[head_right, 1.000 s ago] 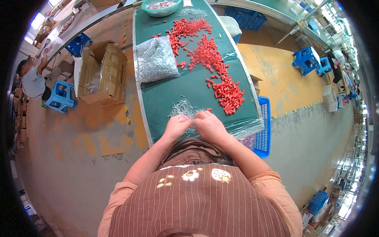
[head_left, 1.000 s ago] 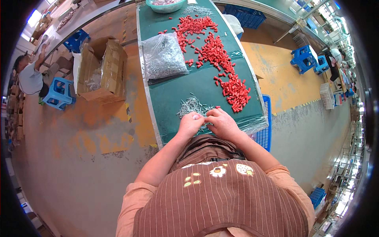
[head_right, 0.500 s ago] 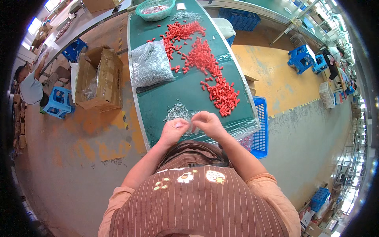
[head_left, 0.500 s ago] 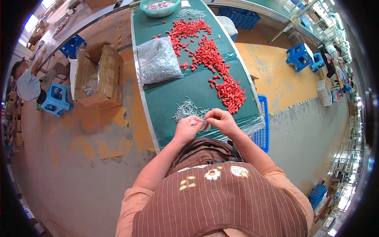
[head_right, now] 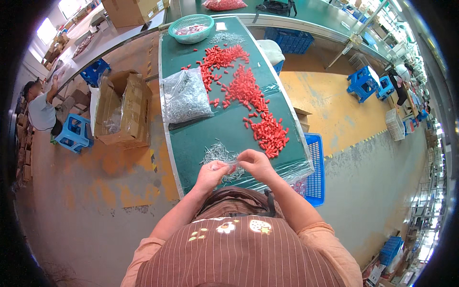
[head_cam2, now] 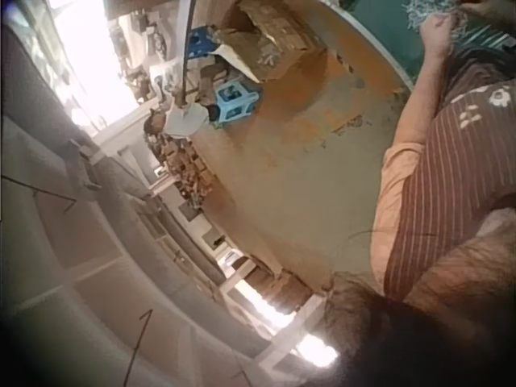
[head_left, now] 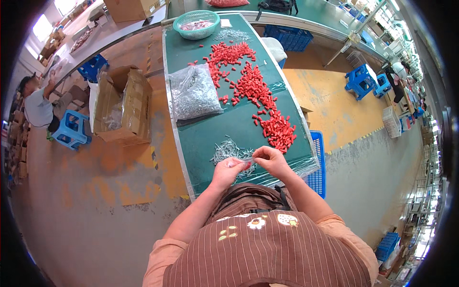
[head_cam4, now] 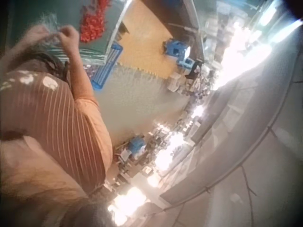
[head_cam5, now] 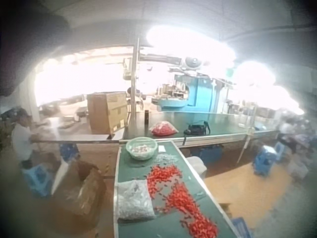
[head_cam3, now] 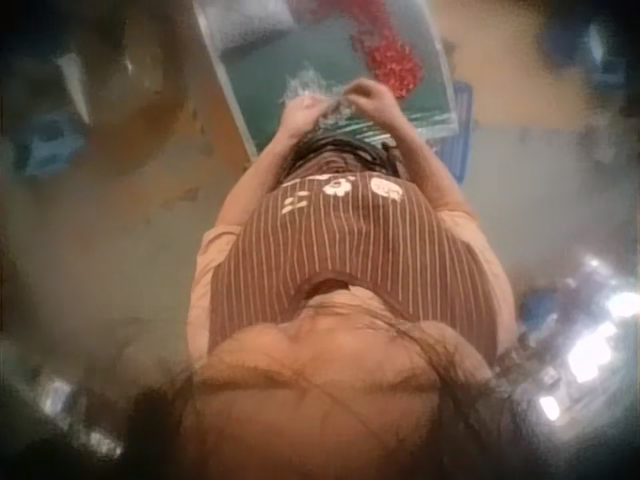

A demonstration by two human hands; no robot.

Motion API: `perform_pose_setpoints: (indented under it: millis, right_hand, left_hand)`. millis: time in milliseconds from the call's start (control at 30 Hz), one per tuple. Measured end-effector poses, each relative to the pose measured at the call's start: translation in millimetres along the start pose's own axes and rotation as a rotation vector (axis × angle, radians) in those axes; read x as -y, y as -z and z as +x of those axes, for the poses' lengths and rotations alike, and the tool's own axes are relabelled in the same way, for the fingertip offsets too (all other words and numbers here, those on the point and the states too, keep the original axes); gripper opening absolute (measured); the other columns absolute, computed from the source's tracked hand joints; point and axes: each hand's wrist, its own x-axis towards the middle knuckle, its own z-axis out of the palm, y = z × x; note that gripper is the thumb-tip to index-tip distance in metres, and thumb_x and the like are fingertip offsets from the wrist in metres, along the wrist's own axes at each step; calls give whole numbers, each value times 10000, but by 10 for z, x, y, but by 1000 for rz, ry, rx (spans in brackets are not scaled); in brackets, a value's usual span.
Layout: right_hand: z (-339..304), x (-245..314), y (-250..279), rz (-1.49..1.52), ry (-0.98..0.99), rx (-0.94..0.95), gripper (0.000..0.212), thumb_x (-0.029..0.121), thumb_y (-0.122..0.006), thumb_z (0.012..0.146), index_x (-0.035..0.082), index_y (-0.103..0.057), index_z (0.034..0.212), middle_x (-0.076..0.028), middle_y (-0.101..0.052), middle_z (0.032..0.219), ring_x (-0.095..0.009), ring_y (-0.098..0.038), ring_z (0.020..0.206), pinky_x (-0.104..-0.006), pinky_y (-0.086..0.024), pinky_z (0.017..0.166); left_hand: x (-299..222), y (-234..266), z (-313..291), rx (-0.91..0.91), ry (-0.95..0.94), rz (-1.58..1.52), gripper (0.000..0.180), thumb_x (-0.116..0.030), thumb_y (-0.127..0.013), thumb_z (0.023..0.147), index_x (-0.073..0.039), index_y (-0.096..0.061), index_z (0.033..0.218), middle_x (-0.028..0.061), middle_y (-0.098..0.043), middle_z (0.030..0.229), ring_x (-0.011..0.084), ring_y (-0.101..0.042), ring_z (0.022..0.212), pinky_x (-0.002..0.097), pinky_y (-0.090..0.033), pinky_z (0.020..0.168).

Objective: The person assembles small silver metal pins into red plastic components by hand on a workbench.

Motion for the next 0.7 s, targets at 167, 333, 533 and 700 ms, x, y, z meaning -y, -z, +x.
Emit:
perform_pose_setpoints:
  millis: [167, 333, 533, 700]
  right_hand:
    - [41, 35, -4, -8, 21, -12, 132, 24, -622, 788, 4, -612, 919, -26, -625, 837, -82, -582, 808, -244, -476, 741]
    - [113, 59, -40, -8, 43, -35, 146, 22, -621, 788, 4, -609, 932, -27, -626, 840, -85, -586, 803, -245, -482, 738]
    - [68, 164, -115, -151, 161, -1, 133, 41, -640, 782, 7, -618, 909, -44, -632, 833, -93, -580, 750, -249, -470, 673]
    - [-3, -44, -17, -148, 141, -81, 80, 70, -643, 776, -2, -614, 792, 7, -581, 690, -54, -504, 628, -207, -410, 556]
  left_hand:
    - [-37, -7, 30, -11, 60, -46, 93, -115, -642, 818, -47, -610, 872, -57, -520, 629, 8, -358, 456, 175, -263, 393]
    - [-106, 67, 97, -28, 30, -169, 72, -111, -629, 841, -57, -612, 886, -49, -544, 649, 5, -368, 453, 173, -266, 381]
    - [-80, 130, 42, -84, -143, -129, 71, -123, -623, 845, -56, -636, 867, 50, -654, 774, 95, -572, 637, 242, -474, 588]
    - [112, -24, 123, 19, -103, -200, 118, -125, -639, 847, -14, -628, 887, 47, -657, 826, 101, -613, 767, 233, -488, 715]
